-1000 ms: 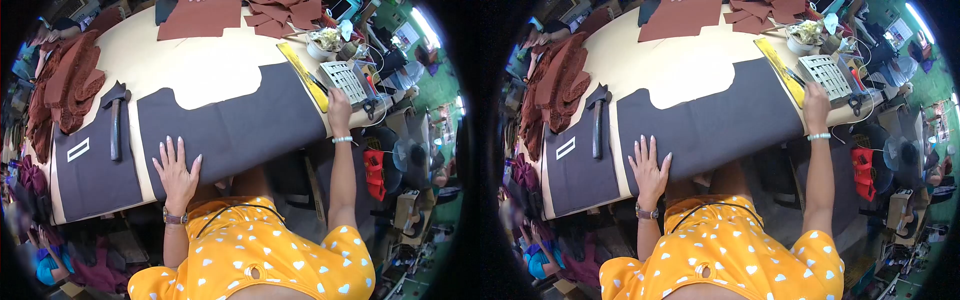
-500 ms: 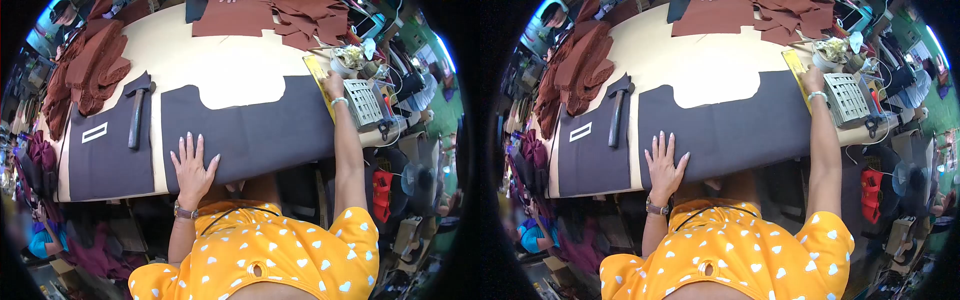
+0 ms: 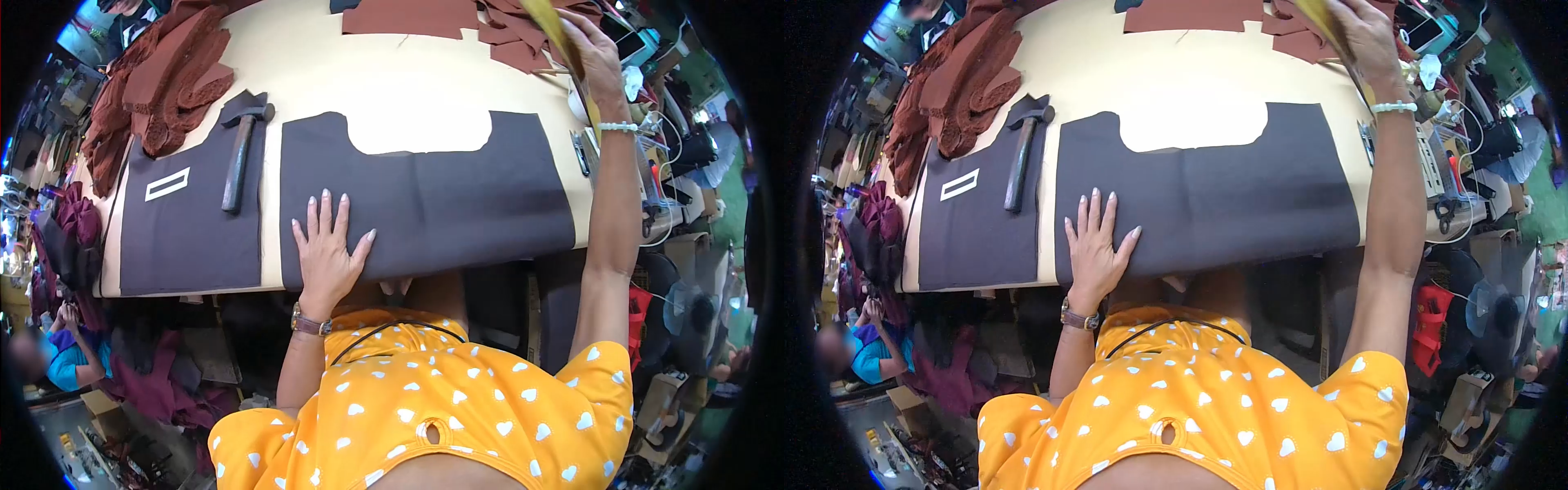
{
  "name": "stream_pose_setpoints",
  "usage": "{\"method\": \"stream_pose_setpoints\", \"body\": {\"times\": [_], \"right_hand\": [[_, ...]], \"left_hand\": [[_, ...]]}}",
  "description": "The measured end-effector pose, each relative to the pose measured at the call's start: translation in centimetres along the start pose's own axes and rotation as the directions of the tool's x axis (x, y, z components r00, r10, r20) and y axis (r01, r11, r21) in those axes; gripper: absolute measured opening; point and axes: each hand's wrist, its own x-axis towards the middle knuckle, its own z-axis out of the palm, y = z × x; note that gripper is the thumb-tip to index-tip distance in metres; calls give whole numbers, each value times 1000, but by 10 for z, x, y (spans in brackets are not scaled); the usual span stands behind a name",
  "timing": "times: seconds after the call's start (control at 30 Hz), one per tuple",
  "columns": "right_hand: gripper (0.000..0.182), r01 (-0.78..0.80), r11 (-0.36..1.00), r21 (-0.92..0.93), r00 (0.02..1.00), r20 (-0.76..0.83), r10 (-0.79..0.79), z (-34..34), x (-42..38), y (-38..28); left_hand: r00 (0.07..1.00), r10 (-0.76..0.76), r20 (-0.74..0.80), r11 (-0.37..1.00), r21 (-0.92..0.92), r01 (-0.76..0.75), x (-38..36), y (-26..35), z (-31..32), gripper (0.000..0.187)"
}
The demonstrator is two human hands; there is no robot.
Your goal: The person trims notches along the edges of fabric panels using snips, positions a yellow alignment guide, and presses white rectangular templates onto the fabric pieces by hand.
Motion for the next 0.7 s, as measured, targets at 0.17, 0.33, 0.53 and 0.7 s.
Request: {"method": "stream_pose_setpoints", "body": {"times": [0.17, 0.33, 0.53, 0.7], "right_hand": [[17, 233, 956, -176, 921, 355, -160, 129, -92, -44], [22, 5, 821, -571, 1000, 15, 4, 115, -157, -14], [30, -350, 633, -690, 937, -246, 249, 82, -221, -2], [30, -453, 784, -424, 887, -307, 346, 88, -229, 2]], "left_hand": [[1000, -8, 2, 1000, 21, 8, -3, -2, -1, 66], [998, -48, -27, 998, 44, 49, -8, -6, -8, 70], [997, -12, -73, 998, -61, 8, 5, 8, -2, 69], [989, -49, -137, 971, -238, 15, 12, 13, 11, 65]]}}
